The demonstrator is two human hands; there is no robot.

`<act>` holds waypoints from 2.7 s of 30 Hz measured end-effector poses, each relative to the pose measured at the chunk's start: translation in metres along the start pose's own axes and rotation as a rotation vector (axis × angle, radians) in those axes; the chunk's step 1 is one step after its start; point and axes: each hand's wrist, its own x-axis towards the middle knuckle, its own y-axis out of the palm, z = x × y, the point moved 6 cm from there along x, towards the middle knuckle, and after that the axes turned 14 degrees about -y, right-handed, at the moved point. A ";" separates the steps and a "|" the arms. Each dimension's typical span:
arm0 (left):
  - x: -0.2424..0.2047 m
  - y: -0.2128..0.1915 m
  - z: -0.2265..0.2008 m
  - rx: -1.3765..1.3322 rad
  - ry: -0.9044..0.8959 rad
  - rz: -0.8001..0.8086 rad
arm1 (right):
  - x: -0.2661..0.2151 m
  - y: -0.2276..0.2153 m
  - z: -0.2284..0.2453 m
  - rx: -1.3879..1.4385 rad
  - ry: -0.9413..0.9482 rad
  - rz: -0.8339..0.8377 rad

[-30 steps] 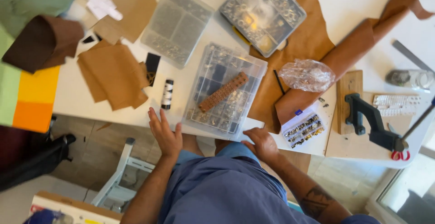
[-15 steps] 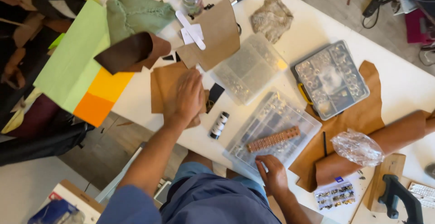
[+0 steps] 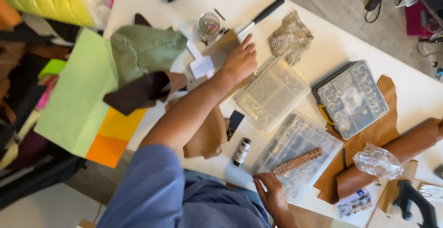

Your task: The person is attaching metal rivets to a leather strap by placing them in holes and hammering them with a mallet.

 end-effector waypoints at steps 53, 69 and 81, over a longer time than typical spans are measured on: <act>-0.201 -0.164 0.054 -0.291 -0.152 -0.435 | 0.409 0.014 -0.022 -0.598 -0.647 -0.357; 0.012 0.031 -0.030 -0.382 0.032 -0.078 | 0.112 -0.040 -0.105 1.426 0.431 -0.911; -0.036 -0.032 0.003 -0.815 -0.275 -0.371 | 0.308 -0.073 -0.128 0.248 0.087 -0.520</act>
